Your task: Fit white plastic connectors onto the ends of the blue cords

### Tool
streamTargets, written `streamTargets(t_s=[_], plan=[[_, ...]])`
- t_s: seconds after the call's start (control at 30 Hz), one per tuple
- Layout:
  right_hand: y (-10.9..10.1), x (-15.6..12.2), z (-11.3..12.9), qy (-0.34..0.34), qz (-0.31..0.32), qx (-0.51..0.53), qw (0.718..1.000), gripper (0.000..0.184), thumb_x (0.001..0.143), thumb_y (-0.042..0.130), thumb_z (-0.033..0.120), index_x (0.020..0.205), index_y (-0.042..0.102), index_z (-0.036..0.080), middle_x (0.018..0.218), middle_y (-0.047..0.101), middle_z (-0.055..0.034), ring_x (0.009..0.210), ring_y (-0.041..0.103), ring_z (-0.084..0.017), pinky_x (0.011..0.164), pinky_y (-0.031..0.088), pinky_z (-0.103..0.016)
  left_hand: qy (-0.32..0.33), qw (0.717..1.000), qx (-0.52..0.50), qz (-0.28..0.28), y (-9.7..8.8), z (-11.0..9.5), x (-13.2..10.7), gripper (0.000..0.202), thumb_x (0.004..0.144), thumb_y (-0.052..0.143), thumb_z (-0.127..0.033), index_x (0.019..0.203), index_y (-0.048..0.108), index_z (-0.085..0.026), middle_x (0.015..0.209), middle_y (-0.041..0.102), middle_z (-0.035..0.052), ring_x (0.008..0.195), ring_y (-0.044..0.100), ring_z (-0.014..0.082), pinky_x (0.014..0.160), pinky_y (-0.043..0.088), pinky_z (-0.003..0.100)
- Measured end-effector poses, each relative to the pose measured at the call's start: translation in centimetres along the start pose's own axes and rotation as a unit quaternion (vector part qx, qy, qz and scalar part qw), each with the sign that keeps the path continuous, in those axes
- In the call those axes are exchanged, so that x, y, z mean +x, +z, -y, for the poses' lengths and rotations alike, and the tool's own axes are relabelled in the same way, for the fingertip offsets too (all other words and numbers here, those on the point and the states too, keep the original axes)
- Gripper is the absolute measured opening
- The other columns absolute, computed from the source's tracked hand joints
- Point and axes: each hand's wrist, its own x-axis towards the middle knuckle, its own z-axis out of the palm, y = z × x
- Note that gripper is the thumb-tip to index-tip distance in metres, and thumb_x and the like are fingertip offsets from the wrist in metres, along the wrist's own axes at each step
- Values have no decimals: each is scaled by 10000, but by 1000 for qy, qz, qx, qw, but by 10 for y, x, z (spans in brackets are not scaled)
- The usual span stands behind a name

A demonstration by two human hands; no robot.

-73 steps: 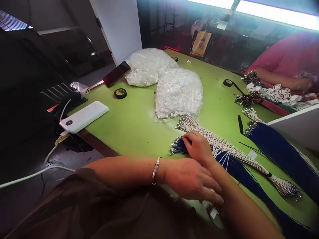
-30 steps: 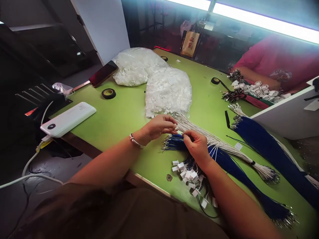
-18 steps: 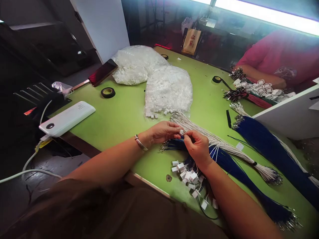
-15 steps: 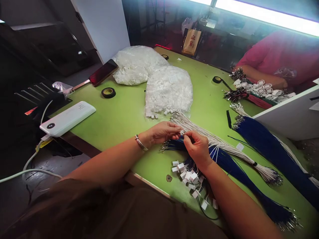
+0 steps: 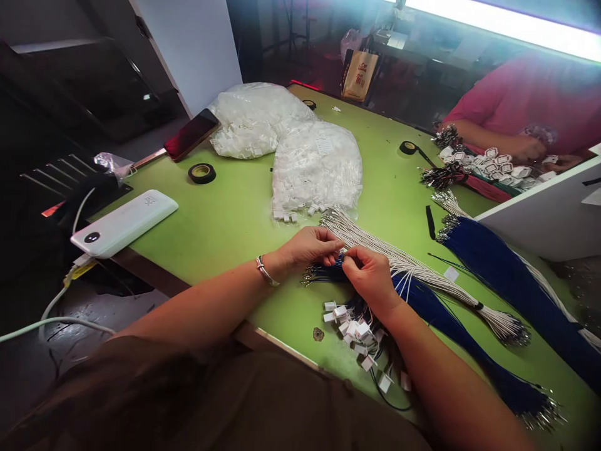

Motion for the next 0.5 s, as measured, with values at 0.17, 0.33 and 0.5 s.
streamTargets(t_s=[0.17, 0.33, 0.5], plan=[[0, 0, 0, -25, 7, -45, 999, 167, 757, 513, 195, 605, 582, 197, 516, 550, 31, 471, 442, -95, 523, 349, -236, 3, 998, 60, -12, 2, -6, -2, 205, 822, 742, -185, 703, 602, -94, 482, 612, -8, 420, 573, 64, 413, 453, 135], [2, -1, -1, -61, 4, -80, 995, 189, 774, 514, 184, 609, 607, 190, 517, 553, 18, 477, 434, -100, 535, 349, -248, 3, 995, 95, 6, 2, -7, -3, 179, 825, 730, -153, 714, 607, -87, 487, 621, 2, 432, 589, 72, 428, 482, 143], [-1, -1, 1, 61, 21, 47, 997, 189, 815, 548, 272, 719, 685, 184, 572, 637, 5, 474, 506, -110, 498, 397, -233, 32, 993, 112, -1, 2, -8, -4, 152, 843, 706, -139, 740, 607, -87, 497, 624, -6, 433, 601, 76, 426, 496, 147]])
